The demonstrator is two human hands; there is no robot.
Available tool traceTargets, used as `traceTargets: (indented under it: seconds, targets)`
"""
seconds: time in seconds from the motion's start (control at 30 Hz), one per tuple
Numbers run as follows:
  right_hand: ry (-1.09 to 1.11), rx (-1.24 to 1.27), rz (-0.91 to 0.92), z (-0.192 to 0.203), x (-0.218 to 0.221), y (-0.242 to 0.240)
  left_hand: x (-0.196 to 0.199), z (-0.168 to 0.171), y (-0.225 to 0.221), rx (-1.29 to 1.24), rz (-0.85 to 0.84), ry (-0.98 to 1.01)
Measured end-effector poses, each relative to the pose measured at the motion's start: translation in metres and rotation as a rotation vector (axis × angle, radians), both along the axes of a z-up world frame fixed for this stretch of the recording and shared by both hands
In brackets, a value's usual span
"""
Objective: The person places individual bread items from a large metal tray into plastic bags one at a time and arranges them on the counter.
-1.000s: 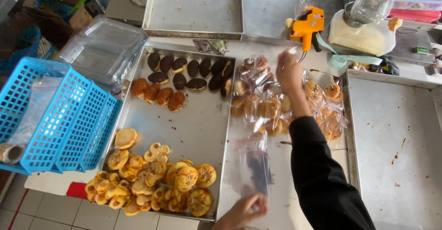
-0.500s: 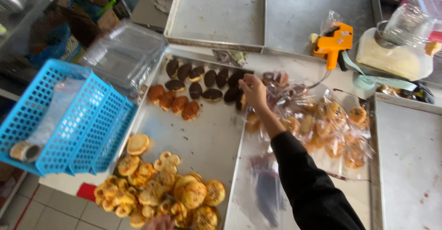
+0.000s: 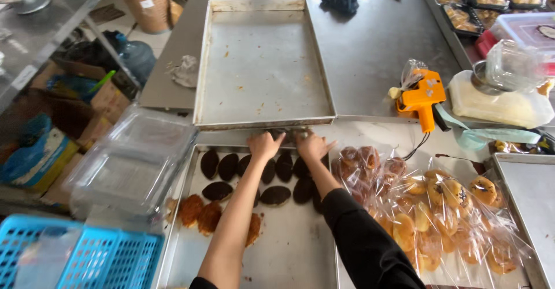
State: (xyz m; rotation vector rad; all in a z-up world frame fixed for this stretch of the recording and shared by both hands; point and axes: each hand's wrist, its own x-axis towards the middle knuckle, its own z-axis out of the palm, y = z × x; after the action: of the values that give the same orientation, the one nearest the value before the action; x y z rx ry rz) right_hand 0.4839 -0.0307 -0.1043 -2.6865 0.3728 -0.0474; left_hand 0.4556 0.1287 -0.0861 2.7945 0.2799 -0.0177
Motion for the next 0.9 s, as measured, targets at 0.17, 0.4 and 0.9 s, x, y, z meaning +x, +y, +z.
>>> traceTargets:
  seconds: [0.17, 0.4, 0.9]
  targets:
    - [-0.167, -0.056, 0.146, -0.014, 0.007, -0.007, 0.026, -0.018, -0.011, -0.269, -0.033, -0.288]
    - [0.105, -0.224, 0.35, 0.018, 0.002, -0.017, 0.028, -0.007, 0.001, -0.264, -0.246, -0.12]
    - [-0.184, -0.18, 0.446, 0.043, -0.529, -0.234, -0.346, 0.138, -0.089, -0.677, -0.364, -0.326]
